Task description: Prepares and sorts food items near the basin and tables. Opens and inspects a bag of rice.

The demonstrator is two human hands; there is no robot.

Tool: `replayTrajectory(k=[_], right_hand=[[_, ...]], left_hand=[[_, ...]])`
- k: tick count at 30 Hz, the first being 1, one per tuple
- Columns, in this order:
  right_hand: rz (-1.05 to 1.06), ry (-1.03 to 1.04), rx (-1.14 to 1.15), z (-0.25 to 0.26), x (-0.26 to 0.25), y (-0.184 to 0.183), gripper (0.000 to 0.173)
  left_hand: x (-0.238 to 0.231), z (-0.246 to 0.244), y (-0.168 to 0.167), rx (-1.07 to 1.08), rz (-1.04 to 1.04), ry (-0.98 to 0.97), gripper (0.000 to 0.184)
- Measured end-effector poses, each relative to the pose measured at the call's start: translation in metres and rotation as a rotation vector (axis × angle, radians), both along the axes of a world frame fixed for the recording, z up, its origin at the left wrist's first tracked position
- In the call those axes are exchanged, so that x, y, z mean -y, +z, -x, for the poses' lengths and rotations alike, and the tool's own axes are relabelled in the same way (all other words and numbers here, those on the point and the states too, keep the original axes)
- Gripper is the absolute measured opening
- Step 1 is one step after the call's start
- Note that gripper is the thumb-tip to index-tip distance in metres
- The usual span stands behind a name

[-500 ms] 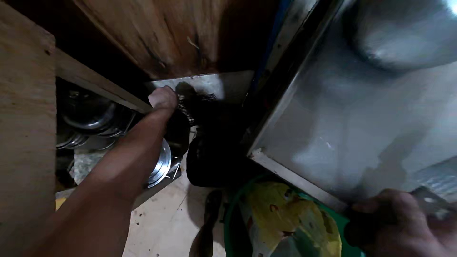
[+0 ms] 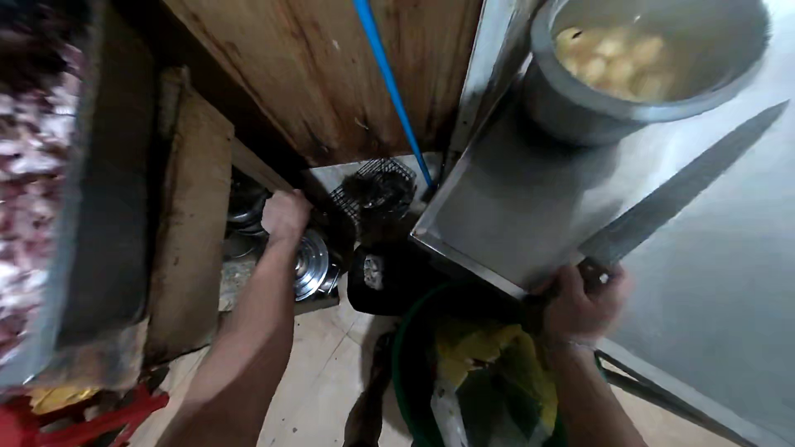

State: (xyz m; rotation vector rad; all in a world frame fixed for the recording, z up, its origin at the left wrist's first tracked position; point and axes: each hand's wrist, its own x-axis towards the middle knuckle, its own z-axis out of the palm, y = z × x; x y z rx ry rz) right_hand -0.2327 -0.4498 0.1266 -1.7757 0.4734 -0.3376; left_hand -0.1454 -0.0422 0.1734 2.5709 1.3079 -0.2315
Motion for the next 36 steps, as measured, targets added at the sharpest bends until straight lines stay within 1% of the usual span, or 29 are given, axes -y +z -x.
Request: replayTrajectory(k=[3, 8, 11, 15, 18, 22, 24, 27, 28, 29, 31, 32, 33, 34, 35, 36], right_hand=[[0.042, 0.012, -0.053, -0.001, 0.0, 0.006, 0.051], [-0.054, 0.042, -0.101, -0.003, 0.004, 0.01, 0.048], [-0.005, 0.066, -0.136, -0.006, 0.007, 0.009, 0.051], [0.002, 0.076, -0.143, -0.004, 0.009, 0.012, 0.056], [0.011, 0.09, -0.167, -0.007, 0.009, 0.013, 0.056], [0.146, 0.046, -0.18, -0.009, 0.009, 0.013, 0.058], [0.232, 0.033, -0.184, -0.009, 0.003, 0.009, 0.063], [0.338, 0.064, -0.18, -0.017, -0.002, 0.013, 0.064], [0.318, 0.088, -0.18, -0.013, 0.0, 0.012, 0.064], [0.253, 0.127, -0.162, -0.007, 0.007, 0.011, 0.064], [0.023, 0.214, -0.106, 0.0, 0.024, 0.01, 0.058], [-0.082, 0.236, -0.093, 0.002, 0.03, 0.014, 0.049], [-0.168, 0.264, -0.094, 0.006, 0.033, 0.019, 0.035], [-0.246, 0.273, -0.091, 0.013, 0.038, 0.021, 0.027], [-0.291, 0.264, -0.081, 0.021, 0.044, 0.024, 0.028], [-0.299, 0.261, -0.054, 0.033, 0.052, 0.028, 0.032]], left_hand=[[0.009, 0.038, 0.021, 0.049, 0.042, 0.083, 0.057], [0.023, 0.097, 0.041, 0.124, 0.095, 0.141, 0.053], [0.036, 0.131, 0.052, 0.143, 0.109, 0.171, 0.054], [0.05, 0.177, 0.061, 0.131, 0.146, 0.195, 0.056], [0.048, 0.208, 0.063, 0.142, 0.171, 0.261, 0.056], [0.047, 0.249, 0.065, 0.114, 0.188, 0.296, 0.056], [0.039, 0.273, 0.063, 0.137, 0.189, 0.297, 0.054], [0.039, 0.317, 0.061, 0.197, 0.217, 0.358, 0.054], [0.038, 0.335, 0.059, 0.206, 0.213, 0.38, 0.053], [0.039, 0.352, 0.057, 0.215, 0.232, 0.415, 0.053], [0.047, 0.39, 0.054, 0.269, 0.317, 0.518, 0.051], [0.051, 0.406, 0.053, 0.287, 0.34, 0.555, 0.052], [0.054, 0.423, 0.052, 0.3, 0.349, 0.592, 0.052], [0.058, 0.443, 0.051, 0.299, 0.346, 0.619, 0.053], [0.063, 0.462, 0.051, 0.293, 0.349, 0.641, 0.053], [0.067, 0.481, 0.051, 0.293, 0.346, 0.656, 0.054]])
